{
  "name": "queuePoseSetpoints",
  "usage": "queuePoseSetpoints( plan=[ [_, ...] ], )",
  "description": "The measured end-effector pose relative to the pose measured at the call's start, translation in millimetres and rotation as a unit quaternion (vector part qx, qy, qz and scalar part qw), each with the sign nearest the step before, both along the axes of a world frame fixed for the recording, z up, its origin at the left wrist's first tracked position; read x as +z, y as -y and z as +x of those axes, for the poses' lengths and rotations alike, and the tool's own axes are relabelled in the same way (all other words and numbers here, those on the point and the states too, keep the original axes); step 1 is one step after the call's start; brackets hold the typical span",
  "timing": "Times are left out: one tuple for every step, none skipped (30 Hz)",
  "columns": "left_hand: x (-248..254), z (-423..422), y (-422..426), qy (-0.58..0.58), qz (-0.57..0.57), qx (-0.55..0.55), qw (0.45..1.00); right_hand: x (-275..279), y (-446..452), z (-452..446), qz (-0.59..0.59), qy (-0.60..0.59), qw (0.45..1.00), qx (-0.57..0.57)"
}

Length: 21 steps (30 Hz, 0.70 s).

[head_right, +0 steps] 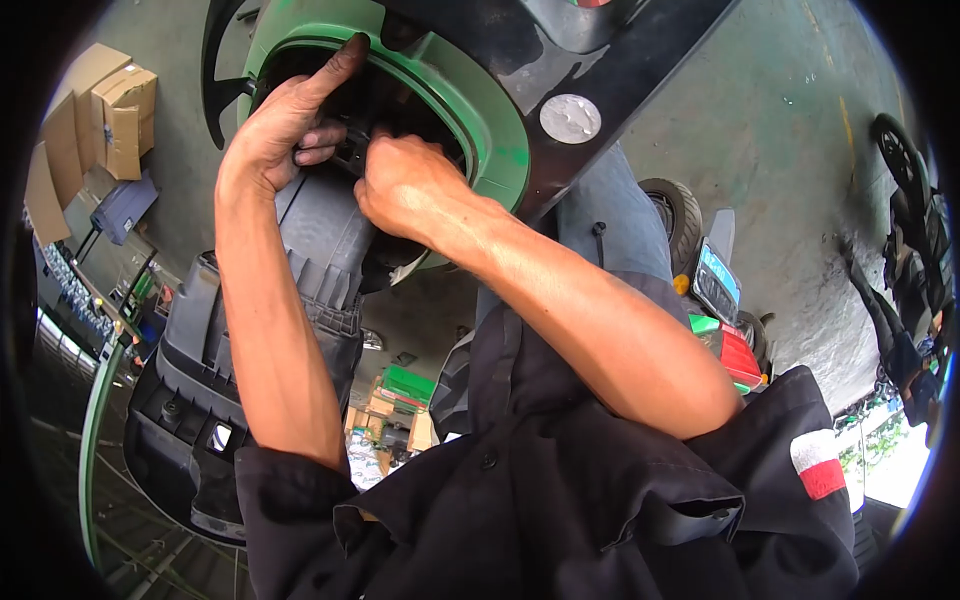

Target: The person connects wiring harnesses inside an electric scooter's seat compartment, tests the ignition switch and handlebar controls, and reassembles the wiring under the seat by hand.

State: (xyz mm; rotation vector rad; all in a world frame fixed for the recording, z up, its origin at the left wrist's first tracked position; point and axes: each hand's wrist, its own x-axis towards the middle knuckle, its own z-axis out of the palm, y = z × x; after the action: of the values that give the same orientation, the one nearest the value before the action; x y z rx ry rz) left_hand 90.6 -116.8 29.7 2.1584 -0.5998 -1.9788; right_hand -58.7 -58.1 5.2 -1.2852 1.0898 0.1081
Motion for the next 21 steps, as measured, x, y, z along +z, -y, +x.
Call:
queuePoseSetpoints(
  plan=[
    [0.6,-0.2,0.0,0.002,-0.001,-0.026,1.0,-0.7,-0.7,0.5,-0.009,0.001,1.0,0.0],
    [0.0,0.4,-1.6,0.002,0.001,-0.028,1.0,-1.1,-1.8,0.5,-0.018,0.001,1.0,0.0],
    [-1.7,2.0,-3.3,0.032,-0.012,-0.083,0.996,-2.0,-1.9,0.4,-0.018,0.002,1.0,0.0],
    [-3.4,3.7,-4.5,0.062,-0.026,-0.137,0.988,-2.2,-1.1,0.7,-0.02,0.001,1.0,0.002],
    [-5.8,5.0,-5.9,0.11,-0.029,-0.197,0.974,-2.1,-1.1,1.2,-0.022,0.0,1.0,0.004],
    [-8.3,7.0,-6.2,0.111,-0.029,-0.196,0.974,-2.1,-0.8,1.6,-0.022,0.001,1.0,0.005],
    [-8.4,7.1,-5.6,0.118,-0.034,-0.2,0.972,-2.1,-0.8,1.7,-0.024,0.0,1.0,0.007],
    [-7.8,6.4,-5.8,0.126,-0.039,-0.203,0.97,-1.7,-1.2,1.7,-0.025,-0.002,1.0,0.01],
    [-9.6,5.2,-11.4,0.147,-0.066,-0.199,0.967,-1.2,-2.2,1.8,-0.025,-0.001,1.0,0.01],
    [-11.2,2.3,-15.9,0.166,-0.093,-0.197,0.962,-2.3,-2.9,1.3,-0.032,0.002,0.999,0.011],
    [-1.4,-5.9,-18.9,0.211,-0.14,-0.217,0.943,-2.7,-2.5,0.0,-0.039,0.004,0.999,0.01],
    [3.9,-9.3,-23.2,0.209,-0.14,-0.219,0.943,-3.6,-2.3,-0.6,-0.039,0.003,0.999,0.008],
    [6.4,-11.7,-28.6,0.238,-0.198,-0.178,0.934,-4.5,-1.3,-0.2,-0.032,0.009,0.999,0.009],
    [5.3,-12.9,-34.2,0.265,-0.254,-0.134,0.92,-5.0,-1.0,0.0,-0.025,0.015,1.0,0.01],
    [-6.8,-5.2,-42.1,0.266,-0.239,-0.136,0.924,-4.9,-1.5,-0.3,-0.022,0.014,1.0,0.01],
    [-4.8,-4.1,-39.8,0.267,-0.238,-0.135,0.924,-4.3,-0.8,-0.2,-0.018,0.011,1.0,0.012],
    [-2.9,-2.9,-37.1,0.187,-0.175,-0.098,0.962,-3.6,0.7,0.0,-0.015,0.008,1.0,0.014],
    [-1.5,-2.0,-33.2,0.104,-0.11,-0.059,0.987,-2.8,2.2,0.1,-0.016,0.006,1.0,0.016],
    [0.5,-1.3,-26.2,0.055,-0.077,-0.046,0.994,-2.5,2.9,-0.2,-0.014,0.004,1.0,0.02],
    [1.5,-4.6,-22.7,0.054,-0.077,-0.042,0.995,-1.4,2.9,-1.1,-0.012,0.002,1.0,0.026],
    [2.4,-8.5,-18.9,0.054,-0.052,-0.002,0.997,-0.2,3.9,-2.1,-0.013,0.002,0.999,0.029]
  ],
)
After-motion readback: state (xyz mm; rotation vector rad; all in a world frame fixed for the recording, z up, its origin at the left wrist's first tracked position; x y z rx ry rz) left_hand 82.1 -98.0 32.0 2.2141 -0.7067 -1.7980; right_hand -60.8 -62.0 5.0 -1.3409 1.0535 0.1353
